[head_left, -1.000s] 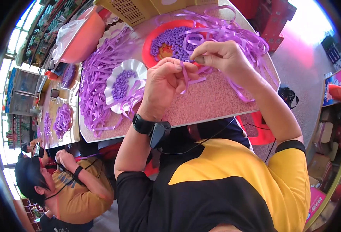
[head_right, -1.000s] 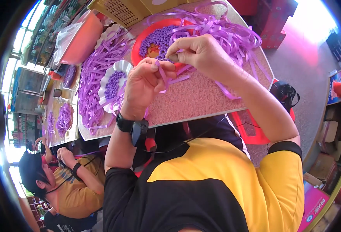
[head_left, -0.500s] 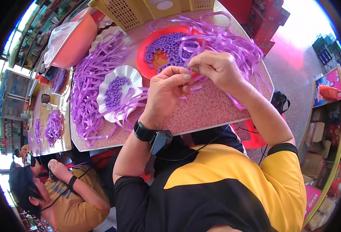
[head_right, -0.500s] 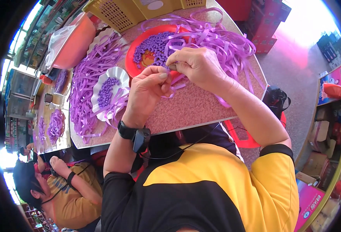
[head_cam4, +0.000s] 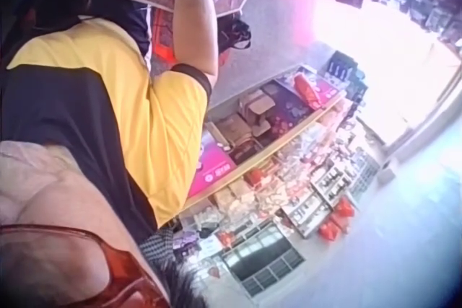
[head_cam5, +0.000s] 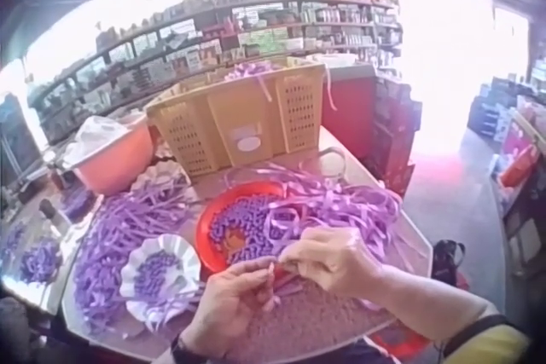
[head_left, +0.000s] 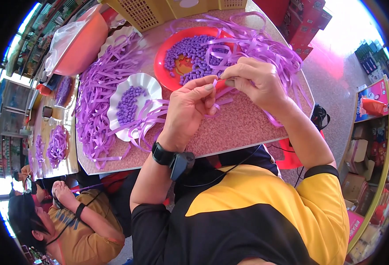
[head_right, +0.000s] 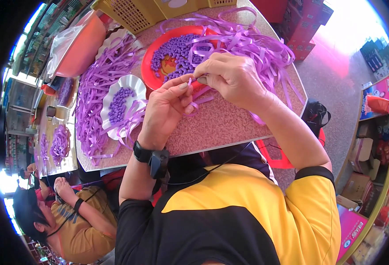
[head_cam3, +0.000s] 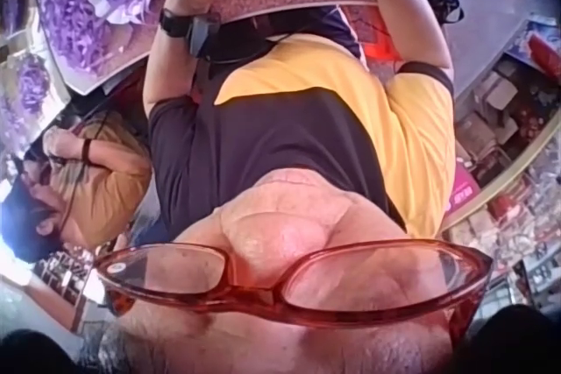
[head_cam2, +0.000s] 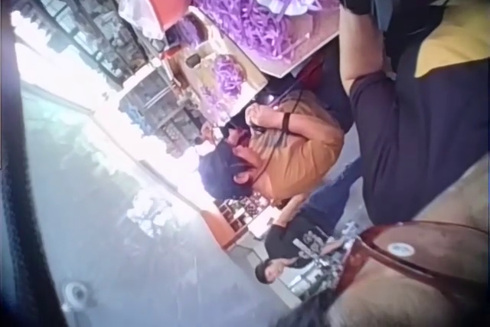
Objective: Stringing small purple beads onto thin purple ribbons at a table.
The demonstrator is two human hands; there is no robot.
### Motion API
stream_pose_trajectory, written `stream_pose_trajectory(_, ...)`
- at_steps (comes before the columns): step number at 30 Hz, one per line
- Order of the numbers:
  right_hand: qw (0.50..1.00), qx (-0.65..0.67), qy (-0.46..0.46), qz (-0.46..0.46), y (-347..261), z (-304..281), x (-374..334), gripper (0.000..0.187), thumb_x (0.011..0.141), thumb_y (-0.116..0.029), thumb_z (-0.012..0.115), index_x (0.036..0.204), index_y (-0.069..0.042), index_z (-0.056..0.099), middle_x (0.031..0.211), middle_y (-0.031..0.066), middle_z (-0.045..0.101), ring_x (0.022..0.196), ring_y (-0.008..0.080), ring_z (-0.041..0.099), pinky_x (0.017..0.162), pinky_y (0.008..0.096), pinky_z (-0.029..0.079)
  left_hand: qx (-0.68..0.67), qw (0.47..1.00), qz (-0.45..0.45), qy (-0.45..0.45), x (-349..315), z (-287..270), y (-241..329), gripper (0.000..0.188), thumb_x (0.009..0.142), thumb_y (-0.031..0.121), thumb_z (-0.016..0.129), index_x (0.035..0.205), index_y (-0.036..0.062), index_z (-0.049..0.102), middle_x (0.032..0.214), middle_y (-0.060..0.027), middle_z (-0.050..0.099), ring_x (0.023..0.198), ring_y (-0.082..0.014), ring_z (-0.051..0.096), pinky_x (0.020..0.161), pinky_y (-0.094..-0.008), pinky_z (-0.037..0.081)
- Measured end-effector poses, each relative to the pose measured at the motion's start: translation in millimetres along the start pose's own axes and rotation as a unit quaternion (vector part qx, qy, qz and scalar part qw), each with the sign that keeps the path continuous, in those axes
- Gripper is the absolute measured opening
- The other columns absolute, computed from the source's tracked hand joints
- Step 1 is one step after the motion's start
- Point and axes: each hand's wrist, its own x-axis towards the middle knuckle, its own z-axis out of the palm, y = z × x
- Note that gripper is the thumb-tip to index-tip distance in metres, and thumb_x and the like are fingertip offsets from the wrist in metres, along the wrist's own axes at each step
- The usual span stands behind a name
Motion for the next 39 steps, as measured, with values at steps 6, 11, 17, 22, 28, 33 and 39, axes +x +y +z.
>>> stream_pose_trajectory(6, 1.000, 0.001, 0.004, 0.012, -1, -2, 1, 0.016, 0.080, 0.004, 0.071, 0.094, -0.003, 0.071, 0.079, 0.0077, 0.064, 0.071, 0.0196, 0.061, 0.063, 0.0307, 0.048, 0.042, 0.998, 0.012, -0.034, -2, -7, 0, 0.015, 0.096, 0.007, 0.061, 0.105, -0.0033, 0.066, 0.087, -0.0047, 0.062, 0.070, -0.0127, 0.056, 0.062, -0.0302, 0.047)
stream_pose_trajectory(11, 1.000, -0.003, -0.013, -0.012, 0, 0, 0, 0.015, 0.080, 0.001, 0.072, 0.094, -0.003, 0.071, 0.079, 0.0074, 0.063, 0.070, 0.0200, 0.060, 0.063, 0.0309, 0.047, 0.056, 0.998, 0.017, -0.015, -2, -7, 0, 0.014, 0.094, 0.007, 0.063, 0.103, -0.0026, 0.066, 0.082, -0.0035, 0.061, 0.066, -0.0118, 0.054, 0.056, -0.0285, 0.046)
stream_pose_trajectory(17, 1.000, -0.010, -0.026, -0.011, 0, 2, -1, 0.016, 0.080, 0.001, 0.072, 0.095, -0.004, 0.071, 0.075, 0.0068, 0.059, 0.068, 0.0206, 0.057, 0.061, 0.0317, 0.045, 0.064, 0.998, 0.013, 0.017, -6, -1, 0, 0.011, 0.090, 0.006, 0.068, 0.098, -0.0023, 0.068, 0.071, 0.0006, 0.057, 0.057, -0.0057, 0.049, 0.048, -0.0226, 0.041)
stream_pose_trajectory(22, 0.999, -0.013, -0.028, -0.020, 1, 4, -1, 0.017, 0.079, 0.001, 0.072, 0.096, -0.005, 0.071, 0.075, 0.0066, 0.059, 0.068, 0.0210, 0.057, 0.060, 0.0322, 0.045, 0.089, 0.995, 0.034, 0.035, -8, 2, 0, 0.010, 0.088, 0.005, 0.069, 0.095, -0.0019, 0.070, 0.066, 0.0030, 0.054, 0.053, -0.0037, 0.045, 0.047, -0.0204, 0.038)
stream_pose_trajectory(28, 0.999, 0.011, -0.038, -0.005, 0, 4, -1, 0.015, 0.081, 0.002, 0.070, 0.095, -0.003, 0.069, 0.082, 0.0080, 0.065, 0.070, 0.0218, 0.061, 0.063, 0.0309, 0.049, 0.111, 0.990, 0.080, 0.031, -9, 0, -2, 0.008, 0.086, 0.003, 0.070, 0.092, -0.0020, 0.071, 0.063, 0.0040, 0.053, 0.051, -0.0028, 0.042, 0.046, -0.0199, 0.034)
stream_pose_trajectory(33, 0.998, 0.001, -0.052, 0.024, -1, 1, -2, 0.014, 0.081, 0.004, 0.068, 0.094, -0.002, 0.068, 0.084, 0.0090, 0.067, 0.072, 0.0215, 0.063, 0.065, 0.0310, 0.050, 0.122, 0.989, 0.078, 0.031, -9, 0, -3, 0.009, 0.086, 0.004, 0.070, 0.093, -0.0024, 0.071, 0.062, 0.0043, 0.053, 0.050, -0.0025, 0.041, 0.045, -0.0197, 0.033)
stream_pose_trajectory(39, 0.998, -0.025, -0.056, 0.026, 0, 1, -3, 0.015, 0.081, 0.000, 0.068, 0.095, -0.005, 0.069, 0.083, 0.0080, 0.066, 0.075, 0.0247, 0.066, 0.066, 0.0331, 0.051, 0.155, 0.983, 0.086, 0.057, -13, 8, -2, 0.008, 0.086, 0.004, 0.071, 0.091, -0.0022, 0.072, 0.062, 0.0034, 0.055, 0.047, -0.0038, 0.043, 0.044, -0.0194, 0.042)
